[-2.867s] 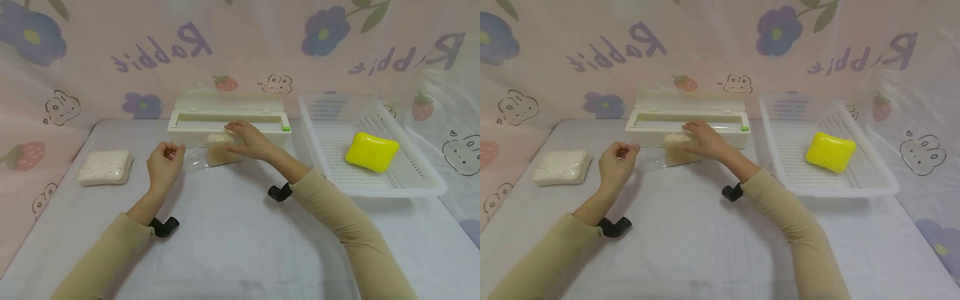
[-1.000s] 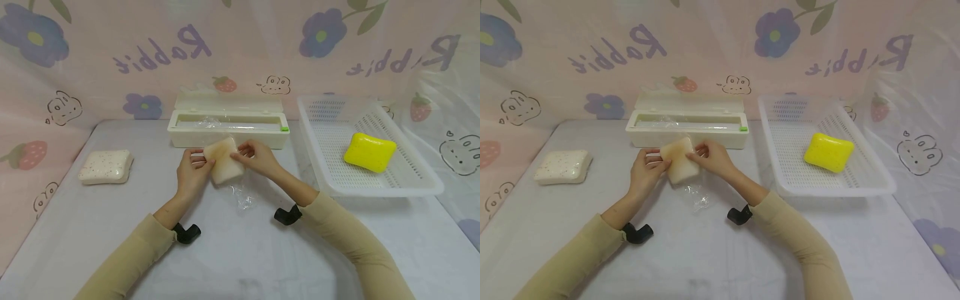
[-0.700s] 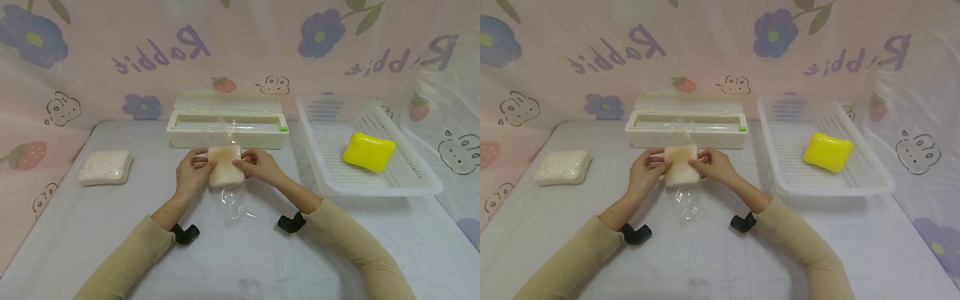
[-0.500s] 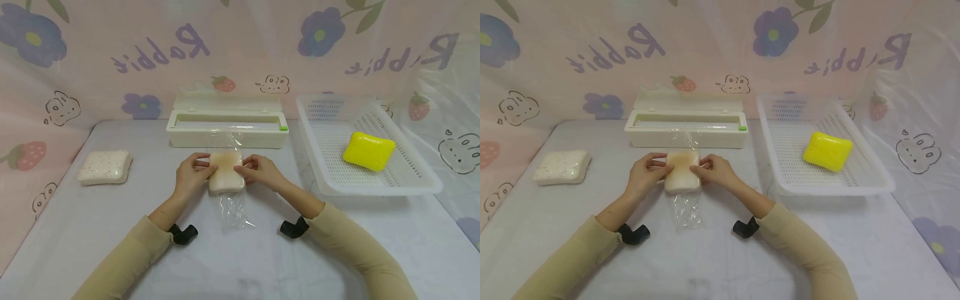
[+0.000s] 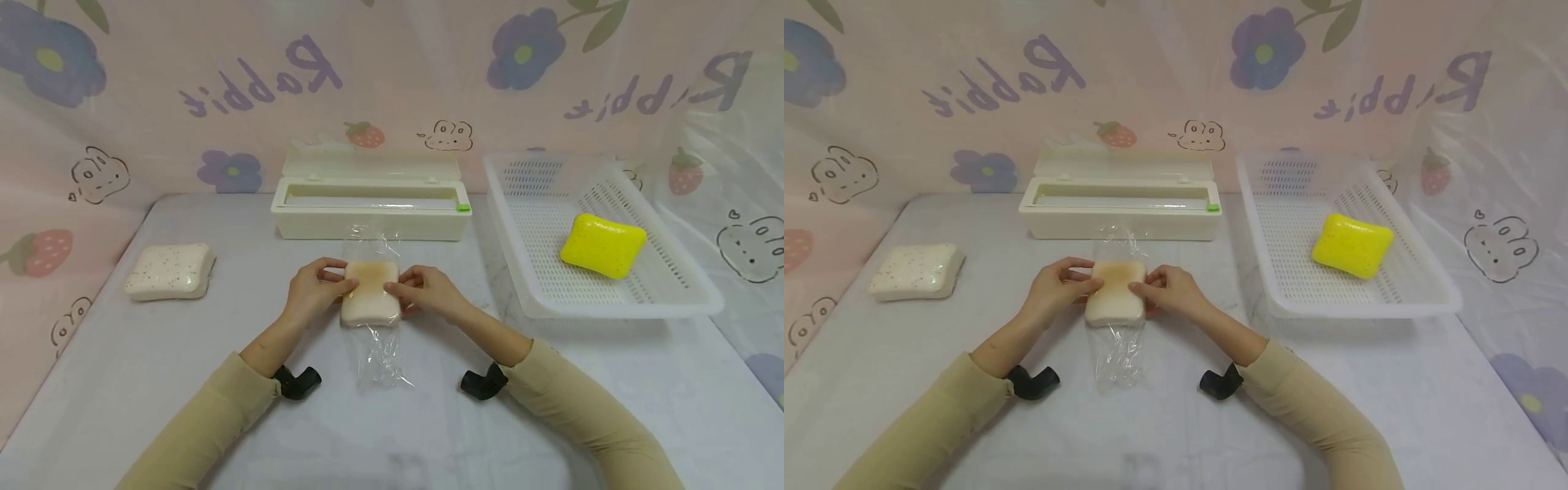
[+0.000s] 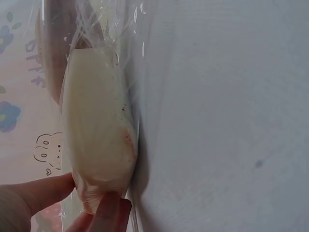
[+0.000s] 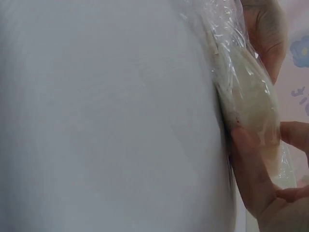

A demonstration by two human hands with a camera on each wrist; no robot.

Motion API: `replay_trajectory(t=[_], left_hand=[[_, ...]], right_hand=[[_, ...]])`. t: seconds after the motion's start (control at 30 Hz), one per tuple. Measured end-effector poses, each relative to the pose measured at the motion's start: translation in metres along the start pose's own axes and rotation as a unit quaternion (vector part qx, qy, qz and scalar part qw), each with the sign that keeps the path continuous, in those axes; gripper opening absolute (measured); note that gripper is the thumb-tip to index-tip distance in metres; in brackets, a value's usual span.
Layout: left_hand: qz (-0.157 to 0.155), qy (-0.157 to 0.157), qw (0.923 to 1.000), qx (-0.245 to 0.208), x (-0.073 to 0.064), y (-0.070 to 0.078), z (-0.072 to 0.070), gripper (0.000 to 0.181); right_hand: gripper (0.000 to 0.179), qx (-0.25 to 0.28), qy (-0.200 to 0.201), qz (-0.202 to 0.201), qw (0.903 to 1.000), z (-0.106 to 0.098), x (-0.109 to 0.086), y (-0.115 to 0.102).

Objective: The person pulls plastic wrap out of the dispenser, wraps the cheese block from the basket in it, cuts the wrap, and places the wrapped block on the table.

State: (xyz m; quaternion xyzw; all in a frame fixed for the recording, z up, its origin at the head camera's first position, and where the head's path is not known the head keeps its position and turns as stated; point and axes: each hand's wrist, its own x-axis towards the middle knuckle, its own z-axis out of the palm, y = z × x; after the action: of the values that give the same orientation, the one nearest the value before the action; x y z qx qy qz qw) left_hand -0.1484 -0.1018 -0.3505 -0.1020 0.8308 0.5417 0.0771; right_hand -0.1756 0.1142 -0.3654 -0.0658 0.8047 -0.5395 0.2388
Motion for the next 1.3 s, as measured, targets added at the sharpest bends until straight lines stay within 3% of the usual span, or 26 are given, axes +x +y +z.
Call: replay_trajectory(t=[0.13,0.23,0.4,0.73,0.87,1.1,1.3], left_hand=[[0.000,-0.003,1.0000,0.005,0.001,-0.001,0.000,0.044],[-0.005,-0.006,0.9998,0.021,0.002,-0.001,-0.001,0.047],[-0.027,-0.013,0.9989,0.037,0.009,-0.001,-0.004,0.055],[-0.022,-0.061,0.9922,0.106,0.027,0.006,0.001,0.054],[-0.015,-0.071,0.9926,0.097,0.033,0.006,0.002,0.051],[0.004,-0.090,0.9959,0.015,0.040,0.001,0.001,0.044],[0.018,-0.100,0.9948,-0.009,0.044,-0.004,0.001,0.036]], right_hand=[[0.046,-0.012,-0.001,0.020,0.9997,-0.002,0.001,0.001],[0.048,-0.051,0.015,0.026,0.9982,-0.006,0.002,0.000],[0.054,-0.104,0.059,0.000,0.9928,-0.012,0.009,0.002],[0.050,-0.073,0.048,-0.013,0.9961,-0.010,0.026,-0.003],[0.046,-0.049,0.042,-0.021,0.9977,-0.007,0.031,-0.006],[0.040,0.008,0.018,-0.041,0.9990,-0.003,0.038,-0.005],[0.034,0.057,0.009,-0.059,0.9966,-0.003,0.039,-0.001]])
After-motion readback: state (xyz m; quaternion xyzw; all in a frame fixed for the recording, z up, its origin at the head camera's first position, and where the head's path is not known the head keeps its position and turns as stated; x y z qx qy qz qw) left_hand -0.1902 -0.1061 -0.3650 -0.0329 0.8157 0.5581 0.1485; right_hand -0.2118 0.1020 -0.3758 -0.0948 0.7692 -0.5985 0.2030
